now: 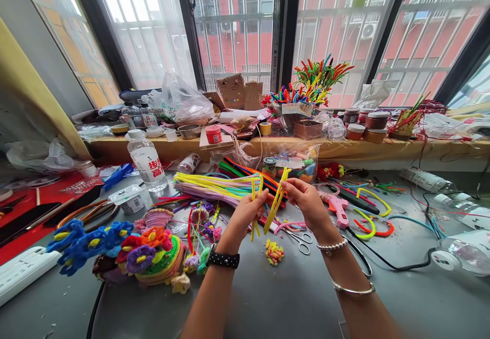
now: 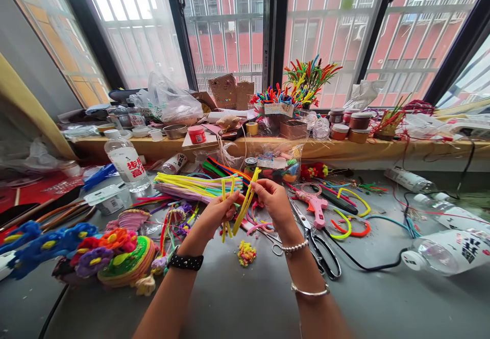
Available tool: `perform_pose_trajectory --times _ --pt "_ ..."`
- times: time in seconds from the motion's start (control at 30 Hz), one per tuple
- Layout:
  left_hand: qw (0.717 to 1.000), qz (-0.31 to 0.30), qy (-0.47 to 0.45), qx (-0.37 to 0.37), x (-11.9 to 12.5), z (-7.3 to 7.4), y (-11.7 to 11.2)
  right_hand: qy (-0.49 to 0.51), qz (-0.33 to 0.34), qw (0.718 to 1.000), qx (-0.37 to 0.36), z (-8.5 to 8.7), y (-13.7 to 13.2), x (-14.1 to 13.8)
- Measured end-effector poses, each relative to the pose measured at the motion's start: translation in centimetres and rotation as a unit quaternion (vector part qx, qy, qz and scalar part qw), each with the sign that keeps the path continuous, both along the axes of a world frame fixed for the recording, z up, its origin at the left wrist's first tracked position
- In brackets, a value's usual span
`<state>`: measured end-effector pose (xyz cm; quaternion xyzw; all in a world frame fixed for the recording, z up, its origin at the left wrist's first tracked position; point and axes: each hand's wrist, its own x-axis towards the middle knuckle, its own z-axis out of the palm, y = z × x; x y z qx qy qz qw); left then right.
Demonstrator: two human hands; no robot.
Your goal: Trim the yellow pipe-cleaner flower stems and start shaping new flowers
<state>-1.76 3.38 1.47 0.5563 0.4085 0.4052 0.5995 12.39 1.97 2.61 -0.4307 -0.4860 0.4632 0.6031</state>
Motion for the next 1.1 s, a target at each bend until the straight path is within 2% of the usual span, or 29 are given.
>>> perform_pose_trajectory --times 0.17,0.33,0.47,0.6,0.73,0.97,1.03,1.1 --pt "0.998 -0.01 -0.052 -0.031 0.1 0.1 -0.2 -0.036 0.037 0.999 -0.009 0.1 -0.1 -0.1" --pt "0.988 -0.099 -0.089 -0.075 0.3 0.0 -0.5 -0.064 0.04 0.997 -0.005 -0.4 0.4 -0.1" --pt "0.979 -0.14 -0.124 -0.086 0.3 0.1 -0.8 -0.055 0.043 0.998 -0.002 -0.8 0.5 -0.2" --pt "0.978 -0.156 -0.11 -0.078 0.3 0.2 -0.8 -0.039 0.079 0.996 0.004 -0.8 0.4 -0.4" --pt "0.976 -0.168 -0.115 -0.077 0.8 -0.1 -0.6 -0.106 0.111 0.988 -0.022 -0.6 0.1 -0.6" --pt "0.981 -0.176 0.002 -0.076 1.4 -0.5 -1.3 -0.122 0.276 0.953 0.001 -0.2 -0.7 -1.0" --pt "0.977 -0.195 -0.001 -0.091 1.5 -0.5 -1.4 -0.104 0.269 0.958 0.009 -0.1 -0.8 -1.2" --pt "0.973 -0.207 -0.02 -0.097 1.5 -0.5 -1.3 -0.082 0.233 0.969 -0.002 -0.1 -0.8 -1.4"
